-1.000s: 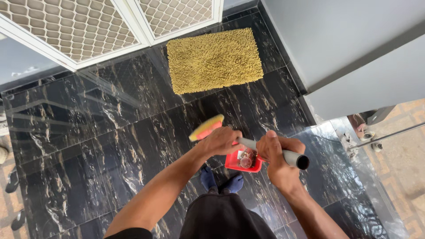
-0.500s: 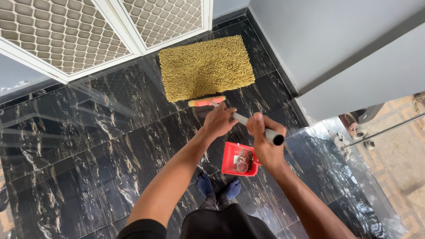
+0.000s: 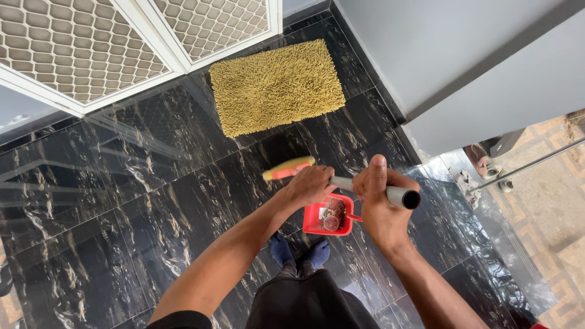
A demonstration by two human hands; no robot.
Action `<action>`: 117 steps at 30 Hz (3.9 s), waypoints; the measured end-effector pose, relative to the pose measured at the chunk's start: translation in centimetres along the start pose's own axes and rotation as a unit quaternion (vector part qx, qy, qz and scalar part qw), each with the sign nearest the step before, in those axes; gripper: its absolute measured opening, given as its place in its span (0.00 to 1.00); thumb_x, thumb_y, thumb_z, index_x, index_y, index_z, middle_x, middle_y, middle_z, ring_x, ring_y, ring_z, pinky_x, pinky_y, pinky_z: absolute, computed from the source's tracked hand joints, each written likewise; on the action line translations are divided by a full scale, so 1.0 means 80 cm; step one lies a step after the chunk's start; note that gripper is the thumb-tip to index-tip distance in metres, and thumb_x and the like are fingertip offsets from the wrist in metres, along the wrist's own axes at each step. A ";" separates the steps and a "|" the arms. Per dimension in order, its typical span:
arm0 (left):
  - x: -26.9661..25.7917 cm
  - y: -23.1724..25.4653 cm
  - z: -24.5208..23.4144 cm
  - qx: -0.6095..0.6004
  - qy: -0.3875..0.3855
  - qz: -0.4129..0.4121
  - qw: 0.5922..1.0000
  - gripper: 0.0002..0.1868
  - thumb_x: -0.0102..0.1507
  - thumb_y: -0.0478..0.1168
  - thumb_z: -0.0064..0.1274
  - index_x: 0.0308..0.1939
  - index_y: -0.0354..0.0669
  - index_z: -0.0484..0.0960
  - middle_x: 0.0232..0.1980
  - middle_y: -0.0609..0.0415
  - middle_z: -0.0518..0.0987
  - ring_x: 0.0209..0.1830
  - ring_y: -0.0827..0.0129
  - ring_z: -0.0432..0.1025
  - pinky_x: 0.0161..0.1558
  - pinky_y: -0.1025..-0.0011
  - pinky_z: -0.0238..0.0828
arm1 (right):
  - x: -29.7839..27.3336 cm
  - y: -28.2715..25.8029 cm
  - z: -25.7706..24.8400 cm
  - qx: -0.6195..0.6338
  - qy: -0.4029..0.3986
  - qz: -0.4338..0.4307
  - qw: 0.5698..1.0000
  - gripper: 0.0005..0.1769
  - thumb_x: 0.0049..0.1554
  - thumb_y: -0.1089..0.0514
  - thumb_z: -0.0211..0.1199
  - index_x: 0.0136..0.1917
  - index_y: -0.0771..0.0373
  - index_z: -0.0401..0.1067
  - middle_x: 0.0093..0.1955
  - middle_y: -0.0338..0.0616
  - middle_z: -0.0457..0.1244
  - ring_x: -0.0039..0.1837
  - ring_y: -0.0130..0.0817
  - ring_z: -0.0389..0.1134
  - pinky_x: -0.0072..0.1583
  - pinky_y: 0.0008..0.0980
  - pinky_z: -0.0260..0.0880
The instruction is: The person attempts to attach a long plastic pipe to a broom head and a red dustpan while standing on a dark tiled floor, repeatedly trying to fit the components together.
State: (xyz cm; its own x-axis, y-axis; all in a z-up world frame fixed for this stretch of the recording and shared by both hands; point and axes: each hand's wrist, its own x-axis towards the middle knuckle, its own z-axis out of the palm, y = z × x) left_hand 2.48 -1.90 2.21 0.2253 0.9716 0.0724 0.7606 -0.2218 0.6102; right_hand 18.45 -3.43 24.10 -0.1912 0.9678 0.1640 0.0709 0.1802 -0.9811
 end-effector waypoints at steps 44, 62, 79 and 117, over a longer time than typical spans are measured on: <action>-0.095 -0.099 -0.037 0.027 0.205 -0.174 0.963 0.10 0.56 0.38 0.56 0.40 0.42 0.78 0.39 0.45 0.80 0.39 0.43 0.76 0.41 0.51 0.74 | -0.007 0.058 0.067 0.089 -0.270 0.078 0.955 0.18 0.68 0.55 0.50 0.43 0.71 0.71 0.35 0.38 0.59 0.40 0.24 0.56 0.44 0.29 0.59; -0.131 0.017 -0.051 -0.151 0.043 -0.132 0.979 0.07 0.56 0.39 0.56 0.36 0.41 0.80 0.29 0.45 0.81 0.31 0.49 0.79 0.34 0.56 0.74 | -0.030 -0.041 0.015 -0.133 -0.302 0.051 0.943 0.21 0.61 0.55 0.54 0.32 0.68 0.76 0.21 0.39 0.61 0.26 0.25 0.56 0.30 0.32 0.53; -0.149 -0.115 -0.032 -0.005 0.096 -0.157 0.983 0.07 0.52 0.35 0.57 0.33 0.38 0.79 0.35 0.41 0.81 0.40 0.42 0.77 0.43 0.51 0.74 | -0.015 0.036 0.076 0.004 -0.353 0.038 0.935 0.19 0.66 0.57 0.54 0.34 0.68 0.69 0.27 0.33 0.53 0.31 0.22 0.52 0.33 0.32 0.51; -0.123 -0.005 -0.028 -0.078 0.245 -0.211 0.943 0.16 0.63 0.48 0.61 0.42 0.36 0.84 0.36 0.41 0.82 0.36 0.45 0.78 0.37 0.54 0.74 | 0.070 0.004 0.083 0.214 -0.355 0.035 0.909 0.30 0.72 0.58 0.50 0.28 0.61 0.53 0.26 0.36 0.48 0.30 0.25 0.47 0.37 0.31 0.49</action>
State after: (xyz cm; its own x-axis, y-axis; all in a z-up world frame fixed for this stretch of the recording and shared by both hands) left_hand -1.41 -11.18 3.02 -0.4146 0.9006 0.1302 0.6126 0.1705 0.7718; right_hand 10.94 0.85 24.03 -0.7956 0.5892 0.1409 -0.2512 -0.1092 -0.9618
